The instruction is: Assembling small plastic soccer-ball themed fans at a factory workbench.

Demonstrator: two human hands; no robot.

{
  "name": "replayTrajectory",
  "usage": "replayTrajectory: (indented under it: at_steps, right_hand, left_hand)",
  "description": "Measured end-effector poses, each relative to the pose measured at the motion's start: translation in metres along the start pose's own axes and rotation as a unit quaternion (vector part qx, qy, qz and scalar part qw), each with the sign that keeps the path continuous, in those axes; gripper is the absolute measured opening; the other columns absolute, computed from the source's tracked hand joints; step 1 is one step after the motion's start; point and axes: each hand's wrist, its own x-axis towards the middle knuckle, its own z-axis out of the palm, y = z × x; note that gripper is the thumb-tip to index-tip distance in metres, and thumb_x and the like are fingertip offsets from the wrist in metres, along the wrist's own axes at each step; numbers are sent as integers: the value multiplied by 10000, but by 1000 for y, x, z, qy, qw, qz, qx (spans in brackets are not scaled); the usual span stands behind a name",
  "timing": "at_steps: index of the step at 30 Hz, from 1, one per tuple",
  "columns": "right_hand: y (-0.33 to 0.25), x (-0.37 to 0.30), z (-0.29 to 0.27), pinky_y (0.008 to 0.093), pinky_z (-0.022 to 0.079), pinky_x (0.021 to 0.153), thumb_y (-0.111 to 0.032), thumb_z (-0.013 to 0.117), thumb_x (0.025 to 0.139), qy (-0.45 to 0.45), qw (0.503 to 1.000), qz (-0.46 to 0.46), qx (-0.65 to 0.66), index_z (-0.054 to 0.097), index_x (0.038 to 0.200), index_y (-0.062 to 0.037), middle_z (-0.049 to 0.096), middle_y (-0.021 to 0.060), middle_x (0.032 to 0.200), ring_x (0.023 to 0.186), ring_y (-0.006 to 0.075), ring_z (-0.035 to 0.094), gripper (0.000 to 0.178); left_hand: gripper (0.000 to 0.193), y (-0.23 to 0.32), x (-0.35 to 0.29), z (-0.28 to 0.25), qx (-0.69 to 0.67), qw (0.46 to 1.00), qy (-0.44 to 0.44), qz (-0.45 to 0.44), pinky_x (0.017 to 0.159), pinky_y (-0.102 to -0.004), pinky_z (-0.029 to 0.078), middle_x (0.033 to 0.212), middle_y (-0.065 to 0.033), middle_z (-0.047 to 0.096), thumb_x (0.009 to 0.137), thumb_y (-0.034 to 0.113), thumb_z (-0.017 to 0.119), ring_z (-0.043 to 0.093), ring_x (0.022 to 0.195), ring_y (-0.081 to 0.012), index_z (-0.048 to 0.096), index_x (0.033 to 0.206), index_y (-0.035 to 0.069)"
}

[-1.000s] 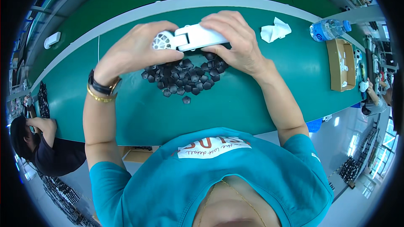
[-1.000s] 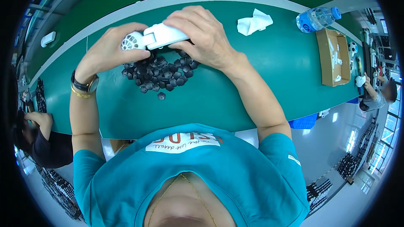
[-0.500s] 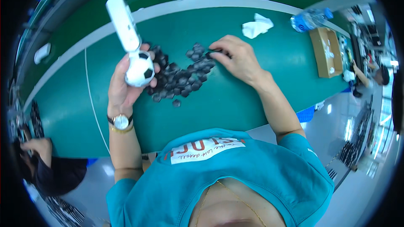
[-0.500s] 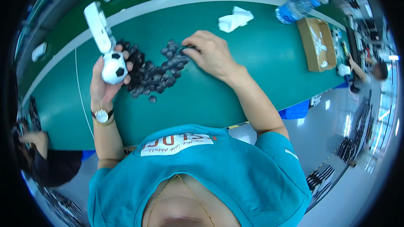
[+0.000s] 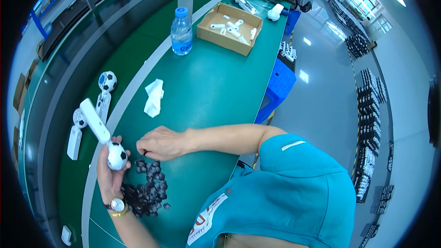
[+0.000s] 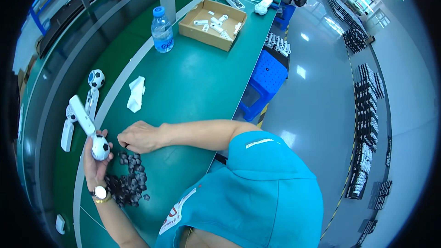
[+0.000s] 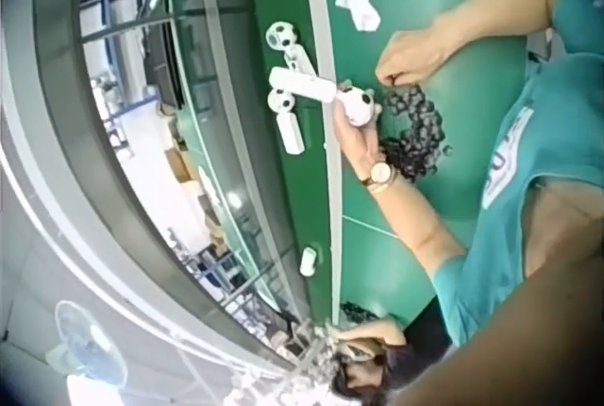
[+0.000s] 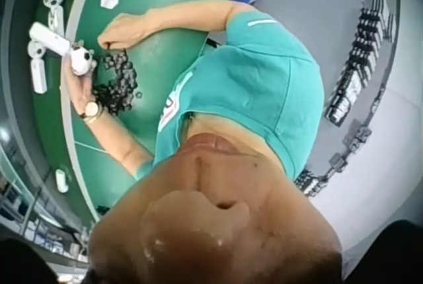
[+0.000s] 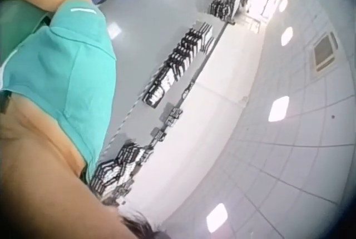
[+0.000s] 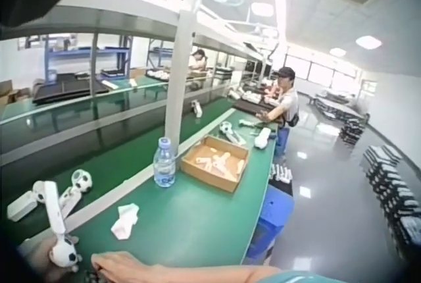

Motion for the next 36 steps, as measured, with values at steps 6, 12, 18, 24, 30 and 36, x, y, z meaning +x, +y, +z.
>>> replayTrajectory:
  at_steps: [6,12,18,24,30,36]
  right_hand:
    - [8,-6,-9,408,497,679,-98,608,807,-23,991,71,114,618,921,-57,633,123,849,782,291,625,122]
    - [21,-2,-4,361,517,728,-107,618,849,-8,986,48,157,649,1004,-58,658,127,925,834,262,648,165]
    - [24,-1,-17,243,482,633,-91,637,879,59,959,105,255,689,950,-38,623,30,849,727,117,581,102]
    - [-34,25,-29,186,448,590,-49,631,883,6,885,158,438,679,916,-23,605,3,849,691,58,547,63]
    - [-66,39,-14,201,469,613,-22,666,850,-31,915,94,390,664,918,-15,609,16,858,719,70,575,68]
    - [-73,43,-6,218,490,645,-24,670,845,-12,960,16,279,649,931,3,612,31,864,754,94,601,92]
  left_hand:
    - [407,19,67,8,42,999,11,-30,503,-288,548,989,-103,630,929,370,564,664,806,-216,546,1146,26]
    - [411,19,82,-9,34,997,62,-29,535,-288,539,976,-56,644,911,384,589,664,794,-213,557,1172,68]
    - [439,4,30,1,-119,990,-60,45,650,-339,546,1119,-118,625,925,369,561,641,937,-254,538,1204,31]
    - [454,-20,-42,11,-139,983,22,121,650,-350,555,1073,-122,620,977,371,471,645,895,-227,485,1252,10]
    - [429,-32,-69,23,-51,977,113,174,661,-312,546,1010,-85,619,1007,366,409,625,846,-142,500,1221,5]
    - [395,-40,-73,25,57,954,162,244,686,-219,479,963,-39,613,1014,348,413,569,810,-61,525,1168,2]
